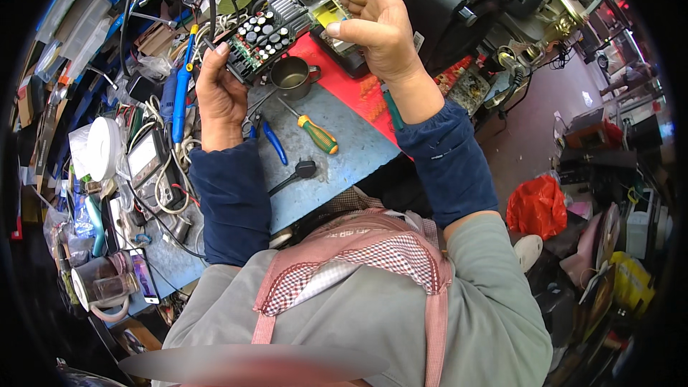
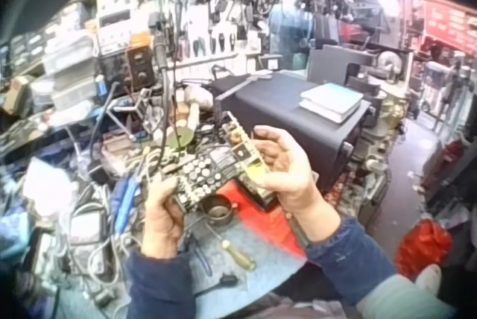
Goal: The person handles a white circular device, then disassembles a black electronic box using a screwdriver. They remove the cover, inspect the internal circuit board, and reassemble the unit.
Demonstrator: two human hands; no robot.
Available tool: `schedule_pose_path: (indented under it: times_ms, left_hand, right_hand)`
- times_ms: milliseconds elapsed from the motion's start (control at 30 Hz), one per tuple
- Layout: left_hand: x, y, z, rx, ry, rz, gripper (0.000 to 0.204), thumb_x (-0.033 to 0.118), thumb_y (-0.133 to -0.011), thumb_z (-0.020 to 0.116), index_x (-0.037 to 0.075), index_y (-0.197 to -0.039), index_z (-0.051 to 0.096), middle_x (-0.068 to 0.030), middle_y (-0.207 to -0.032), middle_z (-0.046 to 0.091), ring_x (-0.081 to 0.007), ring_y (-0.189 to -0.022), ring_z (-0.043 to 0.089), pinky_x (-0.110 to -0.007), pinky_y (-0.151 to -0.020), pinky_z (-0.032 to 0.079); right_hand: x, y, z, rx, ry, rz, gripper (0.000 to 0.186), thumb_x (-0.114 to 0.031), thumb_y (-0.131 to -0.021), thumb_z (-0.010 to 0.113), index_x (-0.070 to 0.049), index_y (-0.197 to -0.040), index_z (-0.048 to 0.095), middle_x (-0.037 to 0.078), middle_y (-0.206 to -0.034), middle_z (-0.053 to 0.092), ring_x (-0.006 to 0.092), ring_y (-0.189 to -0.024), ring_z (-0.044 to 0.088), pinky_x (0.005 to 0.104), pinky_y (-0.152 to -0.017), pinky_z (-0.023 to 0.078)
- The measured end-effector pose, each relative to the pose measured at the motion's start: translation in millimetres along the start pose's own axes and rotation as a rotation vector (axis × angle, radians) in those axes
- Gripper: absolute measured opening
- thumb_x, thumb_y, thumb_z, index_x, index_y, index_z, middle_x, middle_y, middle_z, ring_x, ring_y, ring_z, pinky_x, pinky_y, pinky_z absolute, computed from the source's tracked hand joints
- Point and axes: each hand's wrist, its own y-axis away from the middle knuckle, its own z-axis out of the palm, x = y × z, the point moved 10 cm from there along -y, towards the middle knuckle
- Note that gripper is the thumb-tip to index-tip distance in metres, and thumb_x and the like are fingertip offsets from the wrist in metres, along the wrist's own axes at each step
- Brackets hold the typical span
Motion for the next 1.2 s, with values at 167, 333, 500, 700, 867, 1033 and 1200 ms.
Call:
schedule_pose_path:
  times_ms: [167,333,500,700,867,1033,1200]
  left_hand:
    - [0,-3,-13,0.032,0.018,0.009,0.047,0.026,-0.101,0.07,0.0,-0.139,0.065,-0.0168,-0.127,0.078,-0.0316,-0.114,0.078,-0.047,-0.1,0.065]
    - [4,2,-9,0.073,0.104,-0.018,0.047,0.027,-0.101,0.07,0.0,-0.139,0.066,-0.0162,-0.126,0.079,-0.0325,-0.113,0.078,-0.05,-0.1,0.065]
    - [3,5,-3,0.079,0.123,-0.066,0.046,0.029,-0.101,0.07,0.001,-0.137,0.067,-0.015,-0.126,0.079,-0.032,-0.111,0.079,-0.049,-0.097,0.065]
    - [5,4,-9,0.099,0.082,-0.068,0.046,0.028,-0.102,0.069,-0.001,-0.138,0.066,-0.0168,-0.126,0.079,-0.0324,-0.11,0.079,-0.048,-0.096,0.066]
    - [0,2,-10,0.078,0.087,-0.046,0.049,0.027,-0.103,0.068,-0.005,-0.14,0.064,-0.0195,-0.129,0.077,-0.0334,-0.113,0.078,-0.048,-0.101,0.064]
    - [2,-1,-15,0.075,0.061,-0.037,0.046,0.026,-0.103,0.068,-0.005,-0.136,0.065,-0.0203,-0.126,0.078,-0.0336,-0.112,0.079,-0.049,-0.101,0.065]
    - [2,1,-12,0.107,0.071,-0.03,0.045,0.026,-0.103,0.069,-0.005,-0.135,0.066,-0.0189,-0.125,0.079,-0.0324,-0.11,0.08,-0.049,-0.098,0.066]
  right_hand:
    - [1,11,-13,0.104,0.102,0.015,0.079,-0.005,-0.079,0.077,0.007,-0.153,0.051,0.025,-0.137,0.065,0.0268,-0.122,0.068,0.0354,-0.108,0.056]
    - [15,19,-26,0.15,0.017,0.086,0.079,-0.008,-0.085,0.069,0.007,-0.158,0.043,0.027,-0.142,0.067,0.0341,-0.127,0.072,0.0475,-0.113,0.059]
    - [22,18,-15,0.156,-0.044,0.077,0.078,-0.009,-0.091,0.063,0.004,-0.162,0.034,0.029,-0.145,0.064,0.0379,-0.129,0.071,0.0486,-0.109,0.061]
    - [22,21,-10,0.158,-0.075,-0.05,0.084,-0.011,-0.088,0.064,0.004,-0.164,0.031,0.028,-0.15,0.059,0.0373,-0.139,0.063,0.0478,-0.12,0.051]
    - [23,9,-15,0.107,-0.124,-0.106,0.081,-0.005,-0.089,0.065,0.0,-0.163,0.034,0.023,-0.143,0.062,0.0283,-0.126,0.068,0.0407,-0.103,0.061]
    - [31,5,-19,0.111,0.014,-0.068,0.072,-0.004,-0.09,0.068,0.004,-0.157,0.044,0.021,-0.141,0.063,0.0264,-0.127,0.067,0.0394,-0.104,0.06]
    - [26,20,-15,0.115,0.147,-0.016,0.075,-0.001,-0.086,0.075,0.005,-0.154,0.046,0.021,-0.138,0.065,0.0252,-0.124,0.068,0.0379,-0.108,0.057]
